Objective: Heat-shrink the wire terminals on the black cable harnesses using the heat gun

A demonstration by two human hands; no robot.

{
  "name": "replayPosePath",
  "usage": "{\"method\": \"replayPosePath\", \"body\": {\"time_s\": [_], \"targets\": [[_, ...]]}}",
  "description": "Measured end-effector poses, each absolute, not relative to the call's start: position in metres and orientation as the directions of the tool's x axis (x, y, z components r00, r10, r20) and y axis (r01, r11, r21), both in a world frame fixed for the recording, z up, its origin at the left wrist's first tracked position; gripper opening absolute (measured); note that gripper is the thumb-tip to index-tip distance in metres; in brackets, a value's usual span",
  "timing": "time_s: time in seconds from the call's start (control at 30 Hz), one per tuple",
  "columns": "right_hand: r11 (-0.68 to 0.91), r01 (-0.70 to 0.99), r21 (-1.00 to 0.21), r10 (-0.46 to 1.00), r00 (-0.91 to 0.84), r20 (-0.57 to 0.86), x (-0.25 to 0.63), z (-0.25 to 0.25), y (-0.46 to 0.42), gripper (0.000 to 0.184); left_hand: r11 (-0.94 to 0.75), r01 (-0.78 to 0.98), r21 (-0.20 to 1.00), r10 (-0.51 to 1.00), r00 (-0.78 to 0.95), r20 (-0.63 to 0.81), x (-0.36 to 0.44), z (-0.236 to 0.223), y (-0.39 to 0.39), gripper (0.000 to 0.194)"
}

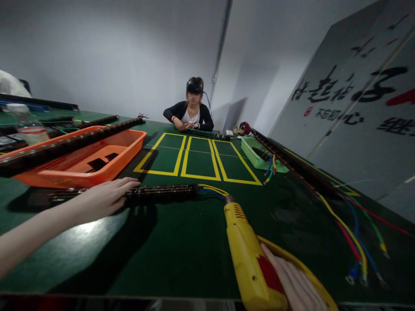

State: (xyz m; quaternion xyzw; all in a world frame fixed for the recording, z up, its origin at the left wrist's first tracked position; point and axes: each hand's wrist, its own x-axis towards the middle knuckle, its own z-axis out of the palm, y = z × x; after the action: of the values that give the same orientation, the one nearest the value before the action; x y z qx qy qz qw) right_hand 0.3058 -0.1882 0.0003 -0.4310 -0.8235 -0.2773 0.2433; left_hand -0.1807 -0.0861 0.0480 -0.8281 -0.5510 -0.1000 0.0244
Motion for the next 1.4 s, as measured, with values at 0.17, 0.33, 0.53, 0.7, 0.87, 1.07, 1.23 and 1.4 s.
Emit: {"method": "replayPosePath", "body": {"time_s": [0.17, 0.33, 0.53, 0.7, 0.87, 1.07, 1.23, 1.4], "targets": [[0.425, 0.904, 0.055, 0.781, -0.396, 0.483, 0.300, 0.004, -0.190, 0.113, -0.625, 0.779, 0.048, 0.754, 0.587, 0.295, -0.069, 0.052, -0.057, 0.036], [0.332, 0.922, -0.201, 0.943, -0.315, 0.110, 0.286, 0.025, -0.190, 0.135, -0.642, 0.742, 0.193, 0.764, 0.597, 0.244, 0.018, 0.050, 0.009, 0.030], [0.317, 0.911, -0.265, 0.948, -0.311, 0.065, 0.281, 0.027, -0.192, 0.134, -0.505, 0.629, 0.591, 0.738, 0.670, -0.082, 0.064, 0.039, 0.064, 0.013], [0.380, 0.912, -0.156, 0.910, -0.339, 0.239, 0.277, 0.015, -0.197, 0.131, -0.405, 0.456, 0.792, 0.786, 0.617, 0.047, 0.062, 0.023, 0.073, 0.029], [0.423, 0.905, -0.054, 0.844, -0.371, 0.387, 0.256, 0.014, -0.199, 0.128, -0.221, -0.020, 0.975, 0.890, 0.404, 0.210, 0.056, 0.019, 0.068, 0.036], [0.446, 0.880, -0.165, 0.876, -0.391, 0.283, 0.218, 0.017, -0.197, 0.125, -0.109, -0.285, 0.952, 0.925, 0.321, 0.202, 0.055, 0.025, 0.060, 0.029], [0.443, 0.859, -0.258, 0.896, -0.411, 0.167, 0.197, 0.022, -0.194, 0.124, -0.051, -0.267, 0.962, 0.897, 0.412, 0.162, 0.052, 0.031, 0.053, 0.026], [0.417, 0.853, -0.312, 0.909, -0.394, 0.137, 0.196, 0.025, -0.194, 0.126, -0.157, -0.120, 0.980, 0.895, 0.402, 0.192, 0.051, 0.030, 0.049, 0.027]]}}
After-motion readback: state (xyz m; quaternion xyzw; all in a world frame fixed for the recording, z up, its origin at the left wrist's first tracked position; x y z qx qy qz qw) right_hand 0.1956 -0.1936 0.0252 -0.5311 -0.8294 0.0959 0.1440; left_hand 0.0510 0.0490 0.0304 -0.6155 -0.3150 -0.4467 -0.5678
